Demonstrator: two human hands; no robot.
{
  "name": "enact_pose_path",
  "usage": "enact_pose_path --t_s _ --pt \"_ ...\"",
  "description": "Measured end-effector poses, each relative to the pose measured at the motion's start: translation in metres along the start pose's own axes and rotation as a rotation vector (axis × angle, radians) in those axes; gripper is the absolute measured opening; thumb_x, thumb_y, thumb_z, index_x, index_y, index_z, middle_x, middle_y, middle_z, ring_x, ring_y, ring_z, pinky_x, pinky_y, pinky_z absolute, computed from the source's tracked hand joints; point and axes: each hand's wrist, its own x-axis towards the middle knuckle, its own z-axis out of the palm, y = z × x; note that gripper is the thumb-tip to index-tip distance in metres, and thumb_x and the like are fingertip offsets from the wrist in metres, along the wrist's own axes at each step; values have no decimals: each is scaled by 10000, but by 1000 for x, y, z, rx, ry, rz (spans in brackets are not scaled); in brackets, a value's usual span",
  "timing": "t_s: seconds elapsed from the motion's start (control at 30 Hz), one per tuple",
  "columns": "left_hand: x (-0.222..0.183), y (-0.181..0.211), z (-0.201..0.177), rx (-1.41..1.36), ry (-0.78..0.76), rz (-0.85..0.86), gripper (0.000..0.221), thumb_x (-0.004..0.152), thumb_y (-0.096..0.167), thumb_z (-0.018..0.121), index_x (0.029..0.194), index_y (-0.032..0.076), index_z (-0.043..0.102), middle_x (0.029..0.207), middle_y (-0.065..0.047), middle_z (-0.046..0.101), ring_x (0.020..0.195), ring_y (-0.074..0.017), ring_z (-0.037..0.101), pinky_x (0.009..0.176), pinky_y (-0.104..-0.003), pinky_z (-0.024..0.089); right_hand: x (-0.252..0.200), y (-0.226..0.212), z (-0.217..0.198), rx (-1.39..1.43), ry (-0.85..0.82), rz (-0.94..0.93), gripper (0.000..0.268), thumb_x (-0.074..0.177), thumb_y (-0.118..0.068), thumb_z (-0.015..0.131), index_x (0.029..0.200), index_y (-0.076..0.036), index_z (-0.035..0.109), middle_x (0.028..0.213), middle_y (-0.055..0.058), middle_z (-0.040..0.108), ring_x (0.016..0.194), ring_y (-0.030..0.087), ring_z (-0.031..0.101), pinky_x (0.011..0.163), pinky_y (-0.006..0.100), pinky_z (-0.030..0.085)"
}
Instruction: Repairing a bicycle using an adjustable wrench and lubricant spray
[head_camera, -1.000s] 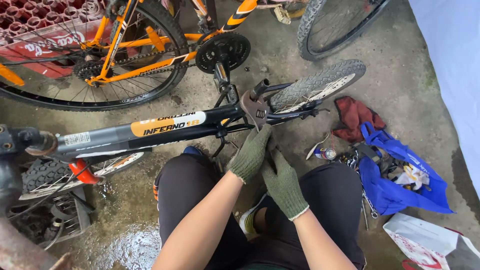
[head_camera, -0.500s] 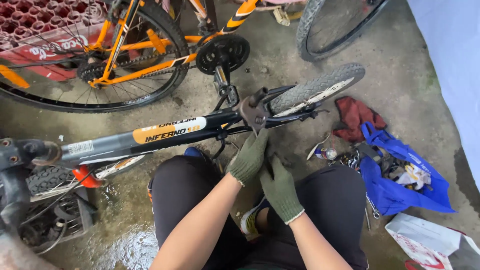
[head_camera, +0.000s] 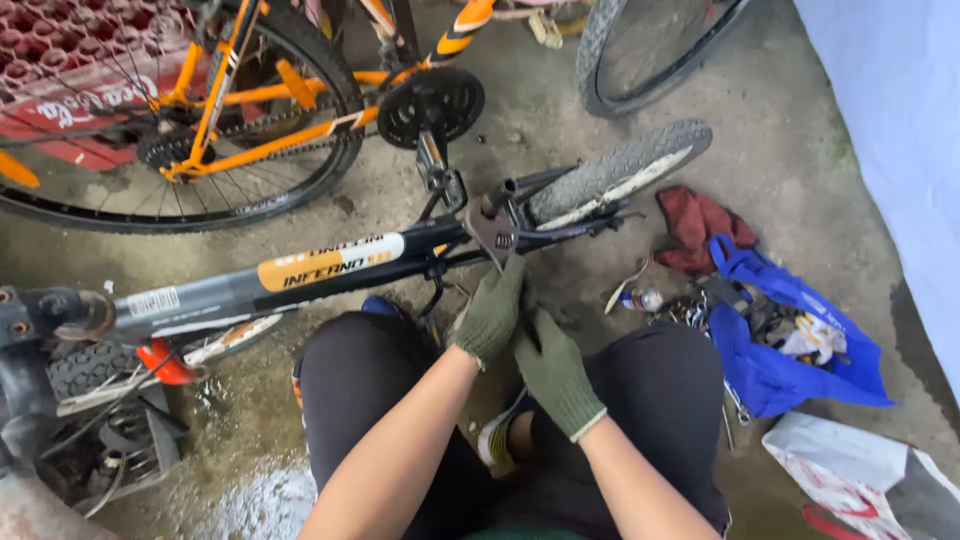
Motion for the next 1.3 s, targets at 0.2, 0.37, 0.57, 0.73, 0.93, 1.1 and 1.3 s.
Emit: enact_pose_path --t_s 0.2,0.37,0.57,0.73,0.93,1.1,1.3 --pt "-74 52 19 26 22 219 650 1050 350 502 1419 -185 500 1370 -376 591 1384 -377 507 1263 -344 274 -7 -56 -22 88 -55 235 398 996 -281 596 1336 -78 637 1220 184 725 1162 313 680 912 413 605" --pt "-15 3 10 76 -41 167 700 979 570 599 1464 68 549 1474 -173 587 1435 -316 478 1274 -487 206 -7 -44 -18 73 -89 273 468 995 -259 574 1426 -76 574 1353 199 655 1266 331 613 1046 480 537" --pt "-30 20 13 -147 13 54 637 969 465 633 1391 -12 610 1304 -268 658 1250 -372 610 1151 -472 421 -8 -55 -19 -3 -85 232 494 1019 -191 533 1428 85 511 1366 348 572 1318 445 508 1106 532 419" --pt "-12 4 6 -279 32 11 548 992 443 651 1380 55 652 1268 -205 701 1144 -275 679 1111 -457 473 -7 -41 -15 13 -48 185 401 956 -275 627 1301 -70 639 1217 227 690 1192 373 639 958 490 569" --pt "-70 54 11 67 -62 23 587 1055 351 505 1460 -74 521 1431 -143 604 1378 -113 518 1218 -147 299 -16 -71 -22 82 61 303 476 1023 -318 566 1385 -13 609 1368 165 657 1316 234 571 1145 344 388" --pt "-18 5 8 70 -72 62 709 919 624 658 1410 114 615 1390 -155 650 1333 -330 586 1171 -497 416 -14 -68 -30 -32 -35 221 457 1002 -255 591 1365 22 614 1195 242 707 1162 339 674 1017 412 535" --pt "-7 -7 0 68 9 118 689 973 610 591 1363 42 617 1344 -231 658 1316 -393 580 1123 -533 444 -12 -69 10 239 117 348 352 1062 -158 464 1322 21 620 1326 124 671 1291 168 535 1180 350 352"
